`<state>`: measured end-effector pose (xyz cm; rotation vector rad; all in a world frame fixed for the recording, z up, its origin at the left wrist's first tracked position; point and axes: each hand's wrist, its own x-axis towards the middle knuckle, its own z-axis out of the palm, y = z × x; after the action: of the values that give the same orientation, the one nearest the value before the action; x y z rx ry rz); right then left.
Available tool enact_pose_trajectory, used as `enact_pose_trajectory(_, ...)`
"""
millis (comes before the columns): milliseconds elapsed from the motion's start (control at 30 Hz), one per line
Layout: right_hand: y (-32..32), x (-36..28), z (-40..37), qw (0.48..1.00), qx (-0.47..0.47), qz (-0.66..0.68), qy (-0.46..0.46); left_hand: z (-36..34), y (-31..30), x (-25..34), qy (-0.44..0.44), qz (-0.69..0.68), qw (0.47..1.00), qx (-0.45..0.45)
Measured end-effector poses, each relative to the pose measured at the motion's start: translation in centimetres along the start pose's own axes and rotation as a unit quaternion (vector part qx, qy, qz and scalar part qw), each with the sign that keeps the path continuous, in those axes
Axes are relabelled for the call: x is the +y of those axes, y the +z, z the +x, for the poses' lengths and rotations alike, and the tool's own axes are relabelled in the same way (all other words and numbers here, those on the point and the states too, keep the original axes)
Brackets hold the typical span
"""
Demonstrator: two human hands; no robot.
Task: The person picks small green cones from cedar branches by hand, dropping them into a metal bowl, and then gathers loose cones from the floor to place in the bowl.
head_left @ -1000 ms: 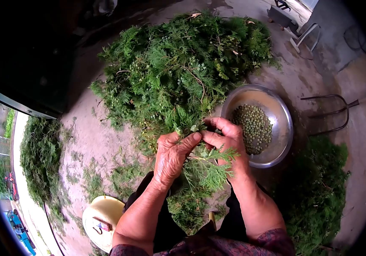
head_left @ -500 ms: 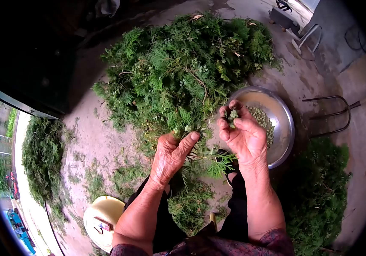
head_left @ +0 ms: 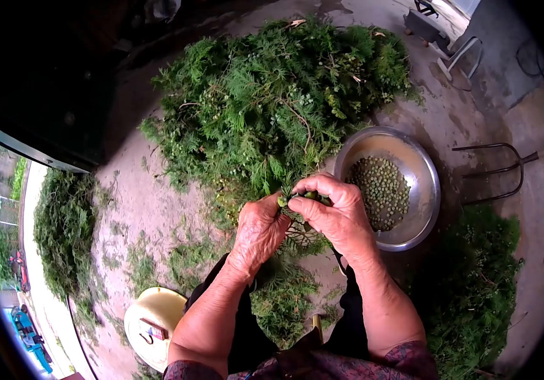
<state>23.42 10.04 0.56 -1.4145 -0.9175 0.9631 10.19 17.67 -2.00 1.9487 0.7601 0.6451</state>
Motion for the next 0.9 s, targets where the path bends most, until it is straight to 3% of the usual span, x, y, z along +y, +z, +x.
enact_pose_trajectory(33, -0.1, -0.4, -0.1, 0.982, -0.029, 0.154, 0.106, 0.0, 0.0, 0.3, -0.025, -0.032, 0.999, -0.007)
enact_pose_trajectory(133, -1.5, 1.2, 0.6, 0.876, -0.023, 0.462, 0.133, 0.0, -0.3, 1.2, -0.071, -0.064, 0.995, -0.022)
enact_pose_trajectory(200, -1.8, 1.1, 0.8, 0.881, 0.011, 0.461, 0.108, 0.1, -0.4, 0.9, -0.066, -0.005, 0.998, -0.025)
enact_pose_trajectory(333, -1.5, 0.3, 0.6, 0.899, -0.036, 0.427, 0.088, 0.2, -0.3, 0.7, -0.053, 0.053, 0.997, 0.006)
enact_pose_trajectory(367, -1.3, 0.5, 0.6, 0.902, -0.05, 0.42, 0.087, 0.2, -0.6, 1.2, -0.092, 0.098, 0.991, -0.002)
enact_pose_trajectory(533, 0.3, 0.5, 0.1, 0.95, -0.05, 0.295, 0.092, -0.1, -0.4, 0.5, 0.0, 0.206, 0.978, 0.043)
enact_pose_trajectory(600, 1.0, 0.6, 0.2, 0.996, -0.016, 0.079, -0.028, -0.2, -0.2, 0.6, 0.025, 0.26, 0.964, 0.048)
enact_pose_trajectory(633, 1.4, 0.8, 0.3, 0.994, 0.018, -0.036, -0.101, -0.2, -0.1, 0.6, 0.022, 0.289, 0.956, 0.04)
enact_pose_trajectory(733, 1.7, 1.2, 0.2, 0.996, 0.024, -0.056, -0.058, -0.3, 0.1, 0.8, 0.001, 0.256, 0.966, 0.028)
enact_pose_trajectory(767, 1.7, 1.2, 0.2, 0.995, 0.02, -0.063, -0.08, -0.3, 0.2, 0.9, 0.003, 0.242, 0.97, 0.032)
enact_pose_trajectory(800, 1.3, 1.1, 0.2, 0.998, 0.0, 0.07, -0.006, -0.3, 0.1, 0.9, 0.003, 0.217, 0.976, 0.032)
enact_pose_trajectory(867, 0.1, 0.8, 0.2, 0.933, -0.04, 0.329, 0.139, -0.3, -0.2, 0.9, 0.002, 0.167, 0.985, 0.032)
enact_pose_trajectory(900, -0.1, 0.7, 0.4, 0.924, 0.003, 0.358, 0.136, -0.2, -0.4, 1.1, -0.032, 0.15, 0.988, 0.025)
